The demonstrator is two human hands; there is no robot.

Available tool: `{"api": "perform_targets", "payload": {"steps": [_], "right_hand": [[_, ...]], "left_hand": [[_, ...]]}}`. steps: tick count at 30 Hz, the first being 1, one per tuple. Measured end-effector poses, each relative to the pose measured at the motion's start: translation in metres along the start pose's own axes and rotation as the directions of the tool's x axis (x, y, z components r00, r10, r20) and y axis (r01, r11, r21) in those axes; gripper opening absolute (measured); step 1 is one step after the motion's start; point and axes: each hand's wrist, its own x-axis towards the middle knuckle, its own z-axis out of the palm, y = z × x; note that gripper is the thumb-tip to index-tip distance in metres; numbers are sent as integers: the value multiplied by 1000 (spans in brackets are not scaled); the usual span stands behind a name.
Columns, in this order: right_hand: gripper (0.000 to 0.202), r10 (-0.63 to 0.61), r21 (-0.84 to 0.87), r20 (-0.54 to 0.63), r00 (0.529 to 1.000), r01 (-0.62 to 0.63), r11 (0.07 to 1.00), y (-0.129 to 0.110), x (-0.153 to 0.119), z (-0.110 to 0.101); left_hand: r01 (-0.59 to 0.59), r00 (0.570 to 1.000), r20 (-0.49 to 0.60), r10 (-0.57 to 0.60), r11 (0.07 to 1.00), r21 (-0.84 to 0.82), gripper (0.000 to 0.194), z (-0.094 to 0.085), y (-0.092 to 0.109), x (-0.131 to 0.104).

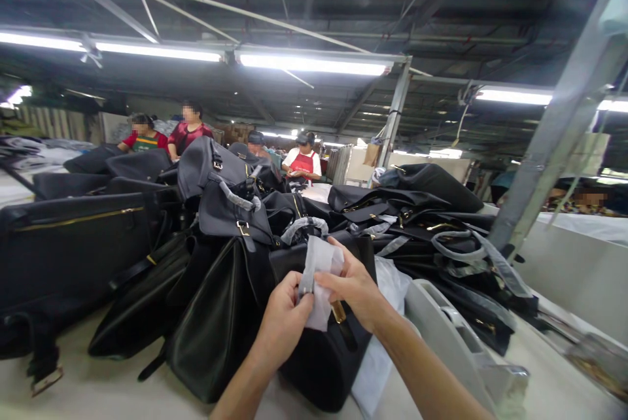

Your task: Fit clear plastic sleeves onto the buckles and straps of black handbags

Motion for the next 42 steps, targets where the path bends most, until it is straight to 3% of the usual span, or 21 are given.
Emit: {"api": "perform_targets", "payload": {"steps": [7, 12, 15, 25, 28, 33, 39, 42], "right_hand": [[112, 14, 146, 72, 997, -25, 989, 6, -1, 4], [97, 39, 225, 179, 983, -79, 971, 3, -8, -2], [99, 32, 262, 215, 976, -89, 961, 2, -10, -5], [102, 66, 149, 228, 972, -101, 984, -1, -17, -15], [104, 65, 114, 248, 967, -96, 989, -2, -18, -17], [98, 2, 29, 324, 946, -12, 1000, 6, -26, -16], [91, -136, -272, 376, 917, 249, 930, 12, -61, -7], [93, -129, -259, 408, 904, 250, 933, 12, -75, -5]], "left_hand": [[40, 999, 31, -40, 999, 0, 15, 0, 2, -4], [122, 990, 95, -107, 978, -171, 20, -2, 8, -5], [171, 982, 129, -140, 946, -276, 24, -4, 11, -7], [209, 969, 178, -170, 950, -232, 46, -6, 14, -11], [221, 964, 207, -168, 938, -268, 42, -6, 18, -12], [198, 976, 138, -168, 949, -247, 51, 0, 14, -11], [152, 988, 77, -137, 953, -261, 23, 0, 1, -5], [161, 985, 101, -139, 951, -263, 19, -3, 4, -5]]}}
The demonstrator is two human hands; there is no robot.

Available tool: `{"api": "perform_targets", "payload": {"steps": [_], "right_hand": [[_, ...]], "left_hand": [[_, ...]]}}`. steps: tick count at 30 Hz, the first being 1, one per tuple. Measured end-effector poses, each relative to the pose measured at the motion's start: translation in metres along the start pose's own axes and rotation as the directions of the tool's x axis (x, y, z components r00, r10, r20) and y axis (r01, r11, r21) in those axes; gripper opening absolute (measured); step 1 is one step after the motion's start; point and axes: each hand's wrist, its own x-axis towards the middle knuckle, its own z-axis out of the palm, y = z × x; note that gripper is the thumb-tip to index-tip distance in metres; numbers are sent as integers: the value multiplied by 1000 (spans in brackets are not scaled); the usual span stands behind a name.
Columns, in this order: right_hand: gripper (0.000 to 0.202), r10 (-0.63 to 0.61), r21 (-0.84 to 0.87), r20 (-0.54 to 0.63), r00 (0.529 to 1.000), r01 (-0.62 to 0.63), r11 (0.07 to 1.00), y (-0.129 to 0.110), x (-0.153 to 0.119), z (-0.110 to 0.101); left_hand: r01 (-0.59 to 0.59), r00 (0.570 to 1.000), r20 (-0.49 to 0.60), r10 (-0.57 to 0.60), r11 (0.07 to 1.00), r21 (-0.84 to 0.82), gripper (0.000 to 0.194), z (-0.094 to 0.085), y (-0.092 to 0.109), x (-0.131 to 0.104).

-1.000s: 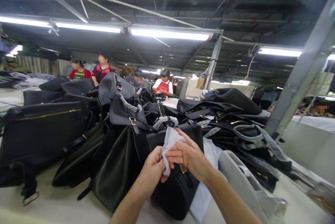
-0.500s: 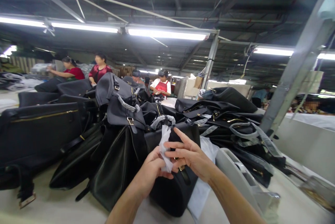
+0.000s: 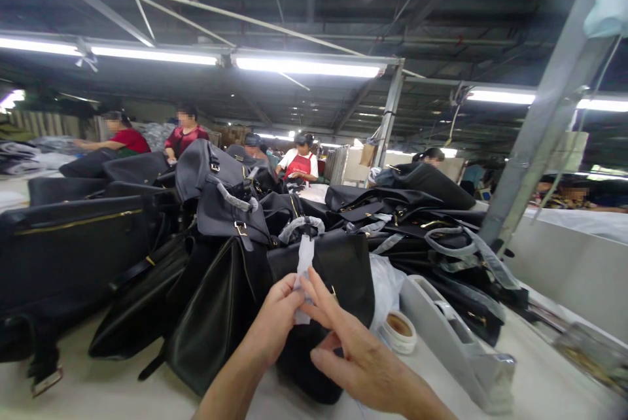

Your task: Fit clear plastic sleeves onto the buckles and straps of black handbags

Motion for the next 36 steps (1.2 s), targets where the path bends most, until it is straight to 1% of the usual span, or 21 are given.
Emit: {"api": "perform_targets", "payload": {"steps": [2, 3, 4, 5, 6, 7, 8, 9, 10, 13, 15, 17, 20, 22, 25, 27, 30, 32, 34, 35, 36], "right_hand": [[90, 66, 160, 97, 993, -81, 984, 0, -3, -4], [84, 87, 223, 122, 989, -113, 968, 2, -2, -8], [74, 99, 262, 106, 989, -124, 957, 4, 1, -13], [61, 102, 275, 44, 994, -110, 955, 7, 5, -19], [49, 97, 271, -61, 993, -77, 960, 11, 10, -25], [42, 88, 254, -181, 979, -40, 966, 14, 17, -30], [40, 86, 241, -286, 954, -15, 970, 18, 25, -34], [42, 90, 234, -357, 930, -5, 972, 20, 33, -35], [46, 92, 226, -399, 912, 1, 974, 22, 41, -35], [72, 61, 159, -420, 906, 7, 987, 22, 65, -24], [82, 16, 65, -450, 893, 14, 998, 19, 78, -16], [81, 12, 29, -484, 875, 3, 1000, 16, 88, -11], [83, 68, 153, -481, 874, 8, 988, 16, 98, -11], [84, 85, 213, -478, 874, 21, 977, 17, 101, -11], [83, 87, 267, -482, 872, 51, 962, 17, 103, -10], [83, 94, 311, -484, 870, 70, 948, 15, 103, -7], [81, 130, 364, -503, 855, 73, 928, 13, 103, -4], [81, 156, 392, -513, 844, 68, 918, 13, 104, -3], [82, 157, 386, -521, 839, 68, 920, 15, 106, -3], [82, 149, 371, -525, 838, 68, 926, 16, 108, -4], [83, 138, 351, -528, 838, 68, 934, 18, 109, -4]], "left_hand": [[22, 1000, 9, -22, 1000, -8, 18, 0, 4, -2], [27, 1000, 11, -27, 1000, -9, 17, 0, 6, -3], [36, 999, 10, -36, 999, -8, 17, 0, 8, -3], [48, 999, 7, -48, 999, -4, 17, 0, 10, -4], [60, 998, 2, -60, 998, 3, 17, 1, 11, -5], [70, 998, -1, -70, 998, 9, 18, 1, 11, -5], [79, 997, 3, -79, 997, 15, 19, 1, 11, -5], [81, 997, 10, -81, 996, 22, 21, 1, 10, -5], [71, 997, 21, -72, 997, 33, 22, 2, 9, -4], [-11, 999, 53, 6, 996, 90, 26, 6, 3, -2], [-59, 998, 42, 54, 990, 131, 28, 8, -2, 0], [-69, 998, 23, 66, 984, 166, 29, 9, -5, 1], [-76, 997, -11, 83, 956, 282, 22, 7, -3, -1], [-123, 989, -30, 148, 904, 409, 17, 3, 4, -3], [-200, 961, -50, 271, 812, 549, 17, -2, 15, -6], [-189, 958, -69, 277, 797, 573, 18, -5, 19, -6], [-107, 981, -82, 175, 846, 522, 17, -8, 17, -5], [-109, 983, -79, 167, 871, 479, 17, -9, 13, -5], [-150, 973, -82, 216, 861, 486, 25, -9, 9, -9], [-172, 958, -105, 265, 832, 528, 32, -8, 8, -11], [-195, 931, -138, 339, 779, 596, 37, -7, 8, -14]]}}
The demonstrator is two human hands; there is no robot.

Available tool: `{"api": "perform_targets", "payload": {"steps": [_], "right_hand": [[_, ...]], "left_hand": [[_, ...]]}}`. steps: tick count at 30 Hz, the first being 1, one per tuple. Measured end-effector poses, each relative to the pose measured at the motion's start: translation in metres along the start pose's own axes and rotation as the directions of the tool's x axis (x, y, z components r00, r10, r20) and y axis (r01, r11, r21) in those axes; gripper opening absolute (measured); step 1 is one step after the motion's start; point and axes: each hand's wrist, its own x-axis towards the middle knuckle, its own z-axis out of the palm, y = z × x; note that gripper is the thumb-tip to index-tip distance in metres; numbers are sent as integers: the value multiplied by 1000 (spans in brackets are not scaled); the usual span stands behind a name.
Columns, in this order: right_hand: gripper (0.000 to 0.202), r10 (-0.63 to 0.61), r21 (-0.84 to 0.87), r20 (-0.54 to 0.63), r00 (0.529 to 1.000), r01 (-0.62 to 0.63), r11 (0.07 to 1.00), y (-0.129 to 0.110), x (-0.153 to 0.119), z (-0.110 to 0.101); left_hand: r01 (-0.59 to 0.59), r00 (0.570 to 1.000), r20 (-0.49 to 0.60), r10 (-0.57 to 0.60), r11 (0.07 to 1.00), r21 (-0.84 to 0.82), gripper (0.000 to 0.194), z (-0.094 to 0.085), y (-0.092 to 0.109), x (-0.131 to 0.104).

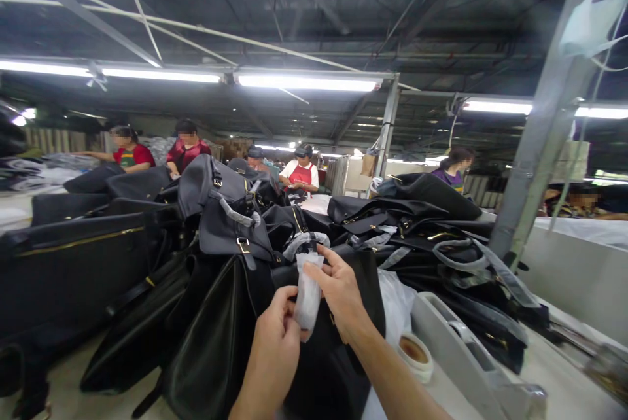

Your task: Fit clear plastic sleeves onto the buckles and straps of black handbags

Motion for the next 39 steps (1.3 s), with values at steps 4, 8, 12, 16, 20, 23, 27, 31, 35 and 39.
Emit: {"api": "perform_targets", "payload": {"steps": [4, 8, 12, 16, 20, 23, 27, 31, 35, 39], "right_hand": [[84, -55, -69, -4, 998, 55, 996, 4, 5, 2], [81, -82, -68, -11, 997, 81, 994, 3, 4, 6], [69, -38, -23, 16, 999, 39, 999, 0, 1, 4], [44, -11, -15, 113, 993, 12, 1000, -1, 0, -2], [36, 48, 2, 227, 973, -49, 999, -3, -1, -6], [38, 66, -90, 192, 979, -49, 995, -5, 1, -7], [34, 0, -242, 187, 982, 46, 969, -6, 5, -6], [30, -80, -397, 171, 982, 143, 906, -7, 9, -6], [32, -80, -448, 164, 983, 147, 882, -9, 10, -6], [33, -147, -475, 115, 982, 185, 860, -11, 7, -5]], "left_hand": [[-228, 891, -286, 354, 891, 392, 32, 9, 12, -5], [-286, 859, -236, 455, 807, 517, 19, 24, 18, 8], [-293, 840, -268, 471, 810, 508, 19, 31, 12, 23], [-289, 851, -300, 431, 861, 418, 26, 30, 8, 30], [-324, 863, -274, 425, 880, 347, 33, 27, 5, 34], [-330, 869, -255, 423, 882, 337, 38, 26, 2, 36], [-283, 889, -241, 390, 880, 381, 41, 23, 1, 36], [-262, 888, -231, 398, 851, 456, 47, 20, 1, 33], [-273, 872, -235, 430, 824, 496, 50, 21, 1, 30], [-312, 855, -226, 466, 812, 494, 52, 24, 2, 30]]}}
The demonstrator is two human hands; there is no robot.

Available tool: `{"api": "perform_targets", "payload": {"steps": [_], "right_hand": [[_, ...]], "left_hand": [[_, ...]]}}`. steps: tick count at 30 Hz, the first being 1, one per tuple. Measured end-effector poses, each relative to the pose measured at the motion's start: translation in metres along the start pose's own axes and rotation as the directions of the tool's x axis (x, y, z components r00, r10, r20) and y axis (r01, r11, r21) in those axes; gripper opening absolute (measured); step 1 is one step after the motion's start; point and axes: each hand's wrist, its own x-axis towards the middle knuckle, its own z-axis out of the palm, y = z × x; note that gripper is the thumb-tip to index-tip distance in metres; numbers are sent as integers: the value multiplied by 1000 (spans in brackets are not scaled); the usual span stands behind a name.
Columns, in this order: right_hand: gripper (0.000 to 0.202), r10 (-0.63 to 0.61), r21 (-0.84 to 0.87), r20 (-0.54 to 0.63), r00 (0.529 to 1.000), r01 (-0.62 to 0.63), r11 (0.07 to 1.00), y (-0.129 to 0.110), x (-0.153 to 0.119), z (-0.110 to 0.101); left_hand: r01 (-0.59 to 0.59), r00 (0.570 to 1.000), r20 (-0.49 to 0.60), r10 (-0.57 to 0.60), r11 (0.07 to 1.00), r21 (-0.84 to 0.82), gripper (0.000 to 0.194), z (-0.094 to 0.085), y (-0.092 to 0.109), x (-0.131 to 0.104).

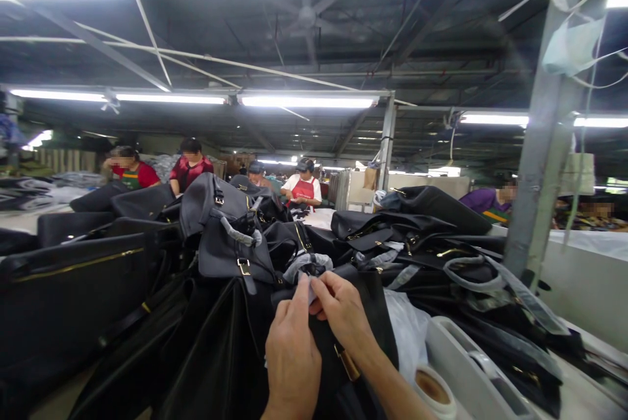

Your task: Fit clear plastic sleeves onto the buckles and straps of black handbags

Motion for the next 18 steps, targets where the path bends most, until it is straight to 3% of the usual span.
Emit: {"api": "perform_targets", "payload": {"steps": [4, 11, 14, 18], "right_hand": [[34, 27, 80, -13, 1000, -26, 996, 2, 1, 3], [26, -5, 244, 131, 991, -27, 969, 1, 7, -6], [27, 32, 315, 186, 982, -90, 945, 2, 9, -11], [25, -1, 329, 172, 985, -56, 943, 4, 9, -13]], "left_hand": [[7, 1000, -12, -8, 999, -42, 52, 1, -2, 0], [121, 992, 65, -111, 978, -168, 64, -6, -7, 3], [233, 969, 166, -185, 907, -352, 66, -11, -8, 9], [352, 934, 257, -250, 774, -527, 59, -15, -6, 16]]}}
